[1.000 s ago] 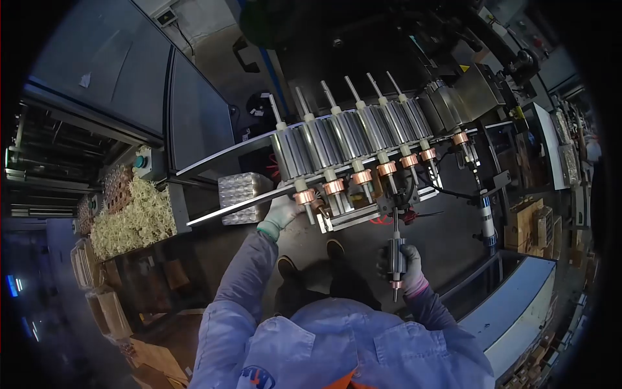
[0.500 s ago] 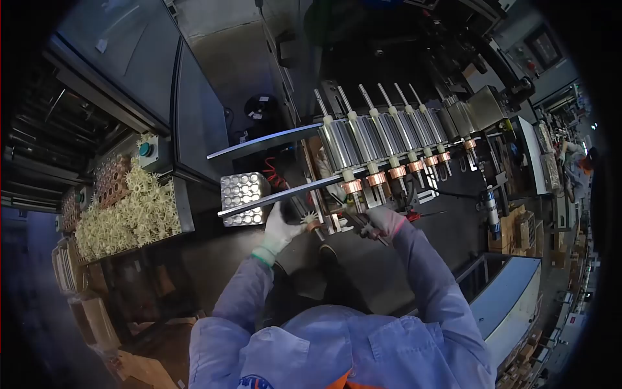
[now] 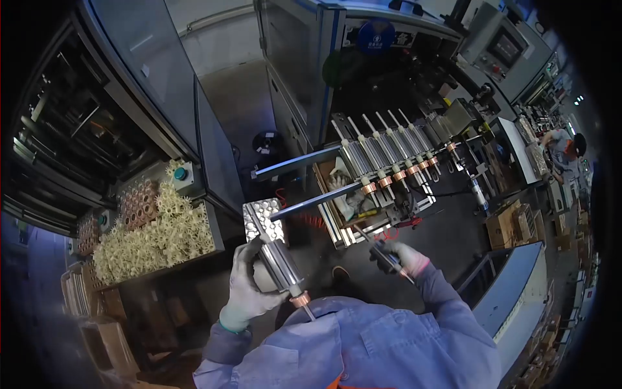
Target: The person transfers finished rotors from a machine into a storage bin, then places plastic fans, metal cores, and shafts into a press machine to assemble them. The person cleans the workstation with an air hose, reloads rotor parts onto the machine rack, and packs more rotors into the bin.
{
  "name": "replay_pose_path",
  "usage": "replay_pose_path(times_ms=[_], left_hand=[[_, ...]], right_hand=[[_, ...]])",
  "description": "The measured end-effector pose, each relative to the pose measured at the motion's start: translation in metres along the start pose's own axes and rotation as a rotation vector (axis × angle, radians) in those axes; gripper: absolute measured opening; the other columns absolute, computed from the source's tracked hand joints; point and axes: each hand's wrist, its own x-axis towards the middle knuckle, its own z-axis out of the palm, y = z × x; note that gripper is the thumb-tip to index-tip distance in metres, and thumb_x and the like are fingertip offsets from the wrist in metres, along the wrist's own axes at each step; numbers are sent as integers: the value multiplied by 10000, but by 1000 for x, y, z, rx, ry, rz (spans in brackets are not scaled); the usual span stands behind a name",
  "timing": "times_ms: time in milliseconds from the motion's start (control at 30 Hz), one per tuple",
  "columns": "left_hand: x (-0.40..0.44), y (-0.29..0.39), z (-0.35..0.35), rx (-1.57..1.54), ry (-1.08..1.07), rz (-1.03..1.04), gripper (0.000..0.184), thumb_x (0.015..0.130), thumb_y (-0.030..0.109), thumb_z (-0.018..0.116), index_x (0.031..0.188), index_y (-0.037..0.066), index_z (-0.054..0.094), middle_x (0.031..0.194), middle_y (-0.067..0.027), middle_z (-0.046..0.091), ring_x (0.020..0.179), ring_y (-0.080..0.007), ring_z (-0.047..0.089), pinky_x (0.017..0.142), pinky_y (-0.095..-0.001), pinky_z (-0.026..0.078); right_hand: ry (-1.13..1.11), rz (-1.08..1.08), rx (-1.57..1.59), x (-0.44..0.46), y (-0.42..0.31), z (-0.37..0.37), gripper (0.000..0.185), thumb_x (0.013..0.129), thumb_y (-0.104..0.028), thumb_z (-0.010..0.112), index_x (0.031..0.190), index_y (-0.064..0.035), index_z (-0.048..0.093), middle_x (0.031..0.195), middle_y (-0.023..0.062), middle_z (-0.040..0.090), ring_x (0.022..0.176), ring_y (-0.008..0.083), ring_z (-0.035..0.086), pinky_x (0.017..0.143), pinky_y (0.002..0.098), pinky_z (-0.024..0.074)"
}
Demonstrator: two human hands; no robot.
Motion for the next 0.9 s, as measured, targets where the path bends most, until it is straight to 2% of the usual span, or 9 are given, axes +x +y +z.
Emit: replay_pose_path(times_ms=[67, 167, 267, 433, 600, 667, 767, 867, 900], left_hand=[[33, 12, -10, 71, 10, 155, 975, 551, 278, 885, 1357, -38, 437, 1257, -225, 505, 1159, -365, 542, 1008, -449, 451], [97, 36, -11, 232, -119, 135, 944, 570, 262, 866, 1348, -44, 428, 1259, -234, 510, 1191, -401, 516, 1045, -456, 423], [142, 34, -2, 336, -235, 37, 914, 607, 271, 846, 1355, -50, 430, 1286, -247, 514, 1258, -408, 478, 1094, -438, 396], [183, 8, 6, 561, -326, -40, 1025, 633, 413, 840, 1421, -67, 393, 1385, -289, 478, 1341, -412, 436, 1139, -419, 357], [191, 4, 11, 607, -401, -53, 1031, 631, 434, 833, 1429, -54, 400, 1396, -298, 475, 1357, -408, 427, 1142, -417, 354], [189, 4, 15, 683, -355, 6, 914, 626, 358, 847, 1364, -30, 474, 1300, -250, 534, 1282, -391, 488, 1090, -424, 405], [189, 8, 27, 774, -350, -6, 948, 645, 383, 837, 1411, -11, 442, 1372, -276, 498, 1337, -414, 442, 1120, -436, 377], [196, 9, 35, 679, -446, -26, 1005, 683, 484, 795, 1470, 17, 382, 1452, -336, 418, 1407, -448, 357, 1173, -467, 299], [193, 6, 40, 728, -396, -14, 1010, 697, 488, 809, 1476, 17, 372, 1446, -320, 429, 1394, -447, 368, 1164, -465, 310]], right_hand=[[-201, -50, 8, -53, -17, 40, 367, 972, -270, 563, 1130, 56, 626, 831, 79, 671, 676, 141, 652, 584, 284, 526], [-1, -367, -321, -92, -69, 106, 321, 938, -234, 578, 1092, 44, 621, 778, 44, 641, 662, 120, 633, 585, 272, 514], [338, -613, -706, -66, -130, 151, 439, 895, -354, 639, 983, 76, 639, 701, 68, 639, 562, 141, 625, 569, 289, 521], [566, -467, -1108, -17, -202, 206, 519, 888, -470, 634, 976, 38, 697, 914, 230, 715, 899, 370, 702, 821, 440, 547], [740, -594, -1383, 22, -188, 200, 366, 927, -372, 608, 1002, -28, 706, 973, 187, 714, 950, 354, 688, 844, 444, 541], [854, -827, -1480, 8, -178, 191, 283, 925, -300, 599, 1009, -49, 700, 998, 153, 700, 959, 341, 681, 836, 426, 543], [868, -1241, -905, -27, -149, 141, 207, 911, -177, 619, 1031, -31, 703, 973, 140, 705, 894, 291, 694, 801, 372, 547], [899, -997, -407, -42, -85, 65, 219, 917, -165, 640, 1040, 0, 715, 953, 145, 723, 838, 199, 708, 758, 312, 542], [962, -868, -548, -40, -60, 46, 212, 912, -159, 637, 1030, -3, 719, 948, 154, 722, 828, 220, 711, 760, 316, 544]])
